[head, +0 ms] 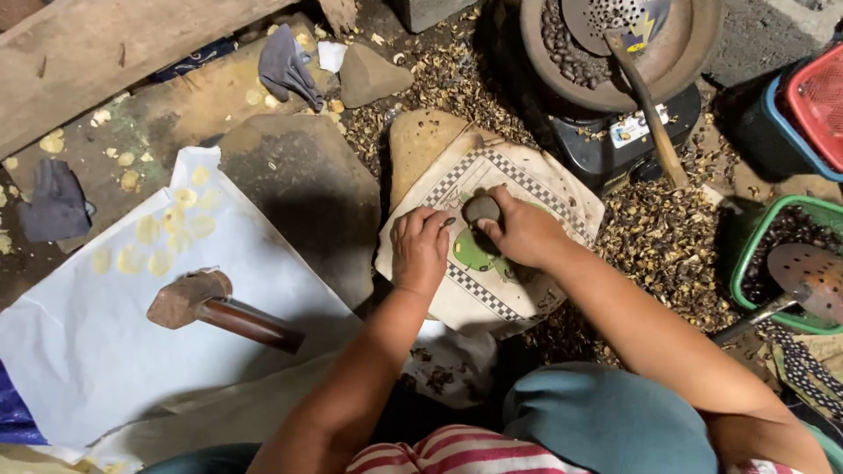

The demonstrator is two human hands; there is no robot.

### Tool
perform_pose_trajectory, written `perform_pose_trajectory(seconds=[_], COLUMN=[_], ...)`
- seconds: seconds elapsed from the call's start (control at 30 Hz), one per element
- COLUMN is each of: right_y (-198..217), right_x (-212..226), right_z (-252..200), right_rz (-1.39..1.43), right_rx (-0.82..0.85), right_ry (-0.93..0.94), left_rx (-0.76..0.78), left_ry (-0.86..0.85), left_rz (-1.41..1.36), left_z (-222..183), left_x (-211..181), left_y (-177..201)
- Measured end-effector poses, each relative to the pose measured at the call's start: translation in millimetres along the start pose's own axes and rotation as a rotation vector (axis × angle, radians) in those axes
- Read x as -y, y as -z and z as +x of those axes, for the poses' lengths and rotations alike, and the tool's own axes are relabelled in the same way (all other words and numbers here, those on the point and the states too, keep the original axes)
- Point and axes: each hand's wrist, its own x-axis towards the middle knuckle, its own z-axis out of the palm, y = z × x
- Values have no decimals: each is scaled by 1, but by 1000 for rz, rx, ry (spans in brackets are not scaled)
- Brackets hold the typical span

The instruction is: Crushing and peeling nuts using a wooden mallet and a stone tool

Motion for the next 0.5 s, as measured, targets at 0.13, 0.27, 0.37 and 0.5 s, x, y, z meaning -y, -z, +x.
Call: perform_pose_trajectory(seconds=[0.13, 0.27, 0.37, 0.5], right_y=[11, 9, 0, 0], right_x=[21, 25, 31, 33], right_z=[-12, -21, -22, -16], right_rz=[-223, -285, -197, -196], right_rx=[-26, 20, -67, -72], right_ry=[51, 11, 67, 170], left_rx=[2, 79, 47, -7], left_ry=[41, 124, 122, 52], left_rz=[-45, -6, 49, 63], left_z=[3, -1, -6, -20], left_x=[0, 3, -7, 7], left_y=[-8, -19, 0, 4])
